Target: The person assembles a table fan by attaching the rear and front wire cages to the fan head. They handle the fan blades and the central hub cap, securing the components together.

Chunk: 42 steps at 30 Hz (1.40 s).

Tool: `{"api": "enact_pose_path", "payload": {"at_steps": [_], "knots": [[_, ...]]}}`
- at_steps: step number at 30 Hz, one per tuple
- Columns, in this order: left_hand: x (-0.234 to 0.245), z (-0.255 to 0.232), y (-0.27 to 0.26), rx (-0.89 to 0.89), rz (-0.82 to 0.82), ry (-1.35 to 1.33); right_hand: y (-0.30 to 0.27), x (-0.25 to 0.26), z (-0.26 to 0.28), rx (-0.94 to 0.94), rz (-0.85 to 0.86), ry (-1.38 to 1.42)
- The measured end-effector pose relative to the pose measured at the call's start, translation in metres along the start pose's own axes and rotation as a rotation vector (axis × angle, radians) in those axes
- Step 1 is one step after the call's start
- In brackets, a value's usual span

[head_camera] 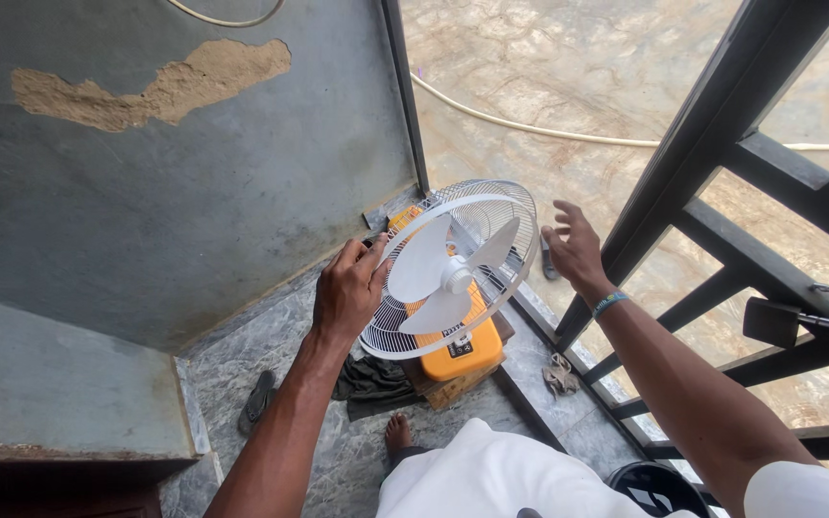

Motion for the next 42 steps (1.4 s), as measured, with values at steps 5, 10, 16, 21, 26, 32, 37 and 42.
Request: {"api": "enact_pose_path", "payload": {"at_steps": [5,10,16,21,26,32,37,42], "knots": [[-0.007,-0.001,0.011,-0.016,-0.003,0.001,0.015,0.002,0.044,0.201,-0.024,0.034],[-0.011,-0.008,0.024,-0.016,-0.017,-0.019,0.021,0.003,0.077,0.289,0.001,0.195],[-0.012,-0.011,0.033,0.075,-0.03,-0.03,-0.006,0.015,0.141,0.773,-0.049,0.093],[-0.012,-0.025,0.042,0.056,-0.121,0.047,-0.003,0.0,0.163,0.829,0.1,0.001],[-0.024,-0.026,0.046,0.173,-0.099,0.008,0.004,0.002,0.165,0.84,0.156,0.145],[-0.03,-0.04,0.046,0.041,-0.121,0.048,0.026,0.011,0.168,0.889,-0.094,0.052],[-0.021,-0.038,0.039,-0.017,-0.132,0.044,0.029,0.0,0.17,0.863,-0.086,0.07],[-0.003,-0.031,0.03,-0.045,-0.141,-0.013,0.029,-0.01,0.158,0.732,0.071,0.204]]}}
Point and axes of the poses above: each hand's wrist, its own y-axis towards the middle knuckle, its own x-axis out of the back of the hand, z = x × y, the point moved 8 cm from there along y, towards the middle knuckle, and after that the axes turned 9 degrees about -z, right-handed, at the moved point
